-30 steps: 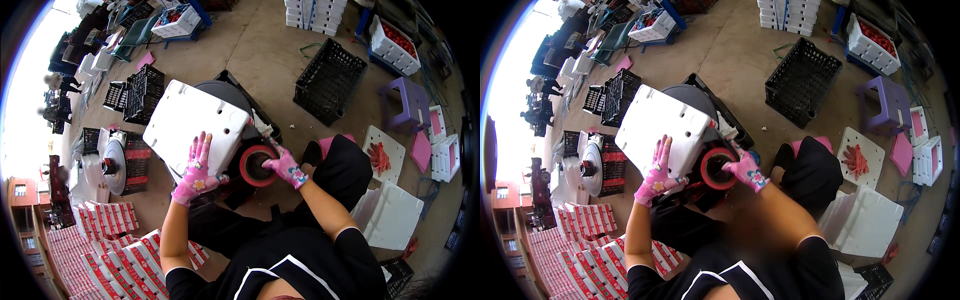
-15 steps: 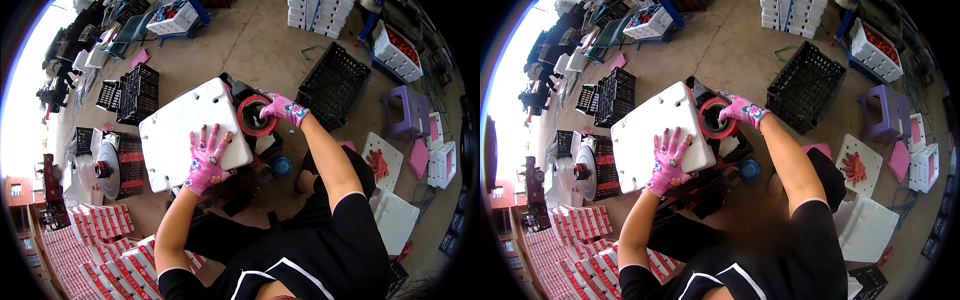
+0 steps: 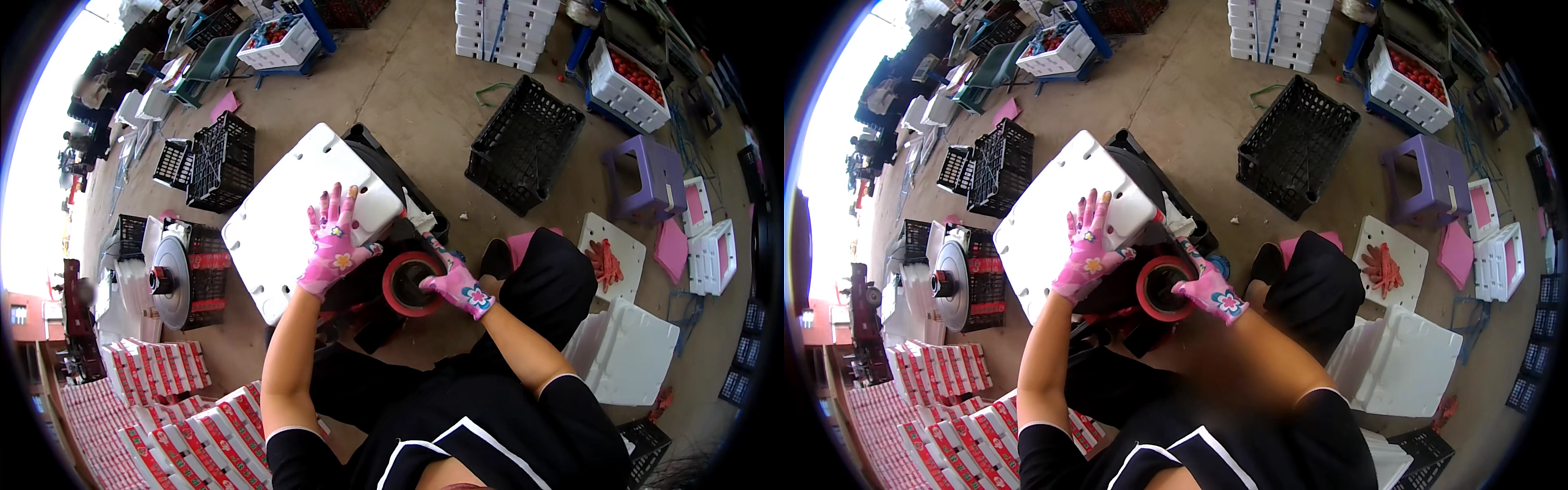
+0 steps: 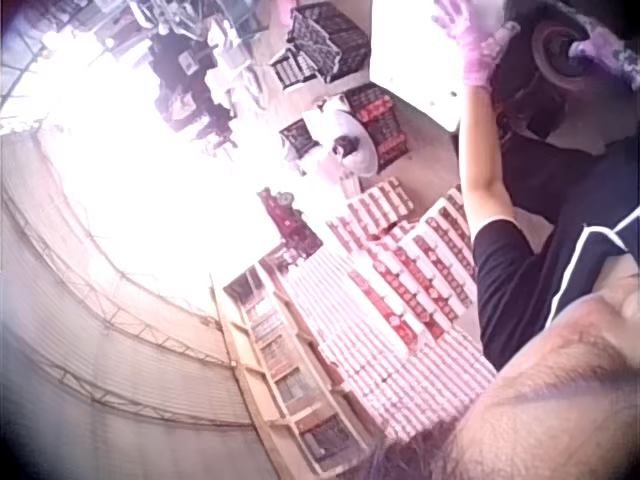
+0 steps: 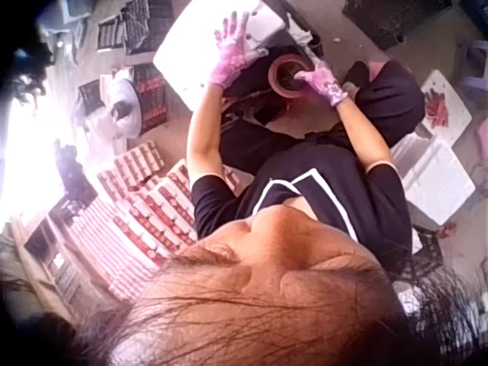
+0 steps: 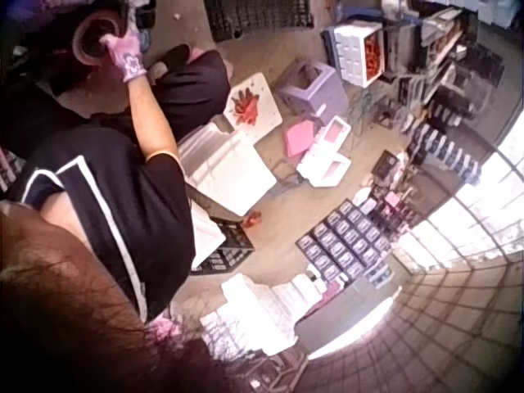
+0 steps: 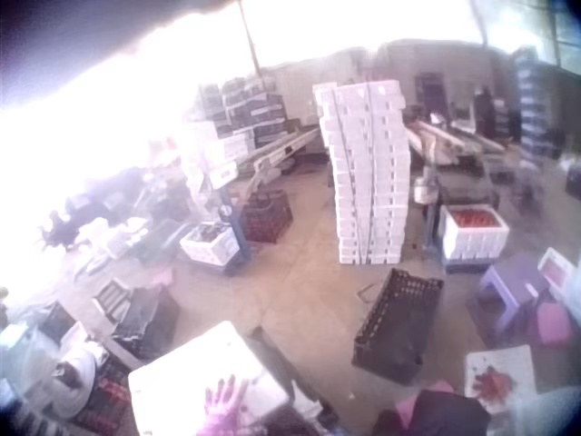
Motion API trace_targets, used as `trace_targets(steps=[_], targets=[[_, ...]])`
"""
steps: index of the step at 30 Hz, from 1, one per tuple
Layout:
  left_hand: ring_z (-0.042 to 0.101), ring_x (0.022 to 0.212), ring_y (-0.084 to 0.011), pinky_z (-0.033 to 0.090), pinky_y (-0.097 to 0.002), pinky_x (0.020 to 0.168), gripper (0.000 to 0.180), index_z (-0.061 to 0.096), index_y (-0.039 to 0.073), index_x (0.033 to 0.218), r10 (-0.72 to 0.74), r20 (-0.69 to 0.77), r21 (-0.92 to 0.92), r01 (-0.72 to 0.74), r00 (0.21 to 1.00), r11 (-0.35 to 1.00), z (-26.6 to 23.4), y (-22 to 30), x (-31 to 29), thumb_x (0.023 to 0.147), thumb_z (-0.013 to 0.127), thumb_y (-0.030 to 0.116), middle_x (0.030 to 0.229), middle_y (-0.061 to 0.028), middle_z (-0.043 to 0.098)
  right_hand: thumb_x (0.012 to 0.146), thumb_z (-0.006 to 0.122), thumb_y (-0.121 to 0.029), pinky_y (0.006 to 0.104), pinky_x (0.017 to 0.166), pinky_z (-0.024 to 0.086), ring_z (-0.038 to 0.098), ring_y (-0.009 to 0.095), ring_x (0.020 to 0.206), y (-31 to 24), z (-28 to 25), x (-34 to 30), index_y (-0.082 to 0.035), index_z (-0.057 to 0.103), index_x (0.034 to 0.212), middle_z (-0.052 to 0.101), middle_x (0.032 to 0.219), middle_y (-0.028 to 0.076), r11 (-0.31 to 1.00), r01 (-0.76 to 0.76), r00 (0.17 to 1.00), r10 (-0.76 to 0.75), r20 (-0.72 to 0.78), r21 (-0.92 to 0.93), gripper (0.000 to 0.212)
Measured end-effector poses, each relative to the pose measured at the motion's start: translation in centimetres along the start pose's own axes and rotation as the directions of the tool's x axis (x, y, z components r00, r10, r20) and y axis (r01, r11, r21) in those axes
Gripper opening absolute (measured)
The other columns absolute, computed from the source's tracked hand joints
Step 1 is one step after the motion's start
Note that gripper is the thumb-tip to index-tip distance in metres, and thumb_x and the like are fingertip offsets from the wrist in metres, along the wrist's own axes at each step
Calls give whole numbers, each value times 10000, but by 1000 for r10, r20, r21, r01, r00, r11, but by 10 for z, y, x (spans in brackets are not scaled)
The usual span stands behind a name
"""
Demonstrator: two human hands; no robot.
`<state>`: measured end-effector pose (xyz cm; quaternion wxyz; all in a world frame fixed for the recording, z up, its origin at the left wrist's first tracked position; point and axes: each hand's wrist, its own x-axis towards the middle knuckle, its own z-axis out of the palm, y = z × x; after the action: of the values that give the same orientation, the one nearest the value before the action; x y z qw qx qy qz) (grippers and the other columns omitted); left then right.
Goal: The person places lids onto containers of tomatoes and seals them with red tape using a dispenser.
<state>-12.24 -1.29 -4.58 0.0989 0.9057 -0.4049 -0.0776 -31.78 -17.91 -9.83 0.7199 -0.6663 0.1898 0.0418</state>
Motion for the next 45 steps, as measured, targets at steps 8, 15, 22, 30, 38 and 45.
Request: trace_targets(steps=[8,15,22,30,38,45], targets=[[130,1439,-521,96,-586,1175,1265,210,28,1529,163,135,47,-171,977,984,-13,-31,-63,580,782,640,1575,-270,159,749,680,-167,255,872,468,605,160,970,-36,-54,147,32,536,1270,635,1109,117,989,23,999,-27,-29,-146,575],[235,1395,-535,143,-641,1152,1163,342,52,1474,314,159,155,-338,936,928,-8,5,-59,540,832,542,1523,-274,270,762,651,-172,257,750,456,576,119,823,-48,-83,228,-16,623,1007,623,866,38,983,-40,976,77,205,-180,292],[362,1325,-527,170,-693,1106,893,511,22,1348,279,-65,183,-264,958,947,12,19,-47,651,733,533,1431,-276,412,735,702,-188,263,767,476,584,133,843,-84,-71,199,-3,572,1232,637,990,52,978,82,986,-52,158,-191,546],[304,1383,-488,115,-741,1091,1008,465,122,1416,306,0,173,-301,952,938,9,17,-50,551,794,520,1494,-213,358,739,730,-140,238,732,474,566,101,804,-42,-83,172,-1,572,1236,643,935,43,988,33,997,-43,-61,-154,539],[215,1444,-453,88,-604,1161,677,364,169,1502,-12,-11,-264,8,1000,964,-19,0,51,917,549,455,1573,-125,306,753,718,-226,261,729,476,579,104,831,-62,-104,196,-24,618,1144,642,908,28,968,53,985,-11,170,-247,451],[205,1433,-483,74,-682,1116,669,386,215,1490,-185,-215,212,231,959,950,35,-6,107,897,541,481,1583,-98,285,731,720,-293,304,971,442,579,246,1132,-62,-94,185,-60,347,1503,573,1319,169,984,-8,988,36,151,-180,889]])
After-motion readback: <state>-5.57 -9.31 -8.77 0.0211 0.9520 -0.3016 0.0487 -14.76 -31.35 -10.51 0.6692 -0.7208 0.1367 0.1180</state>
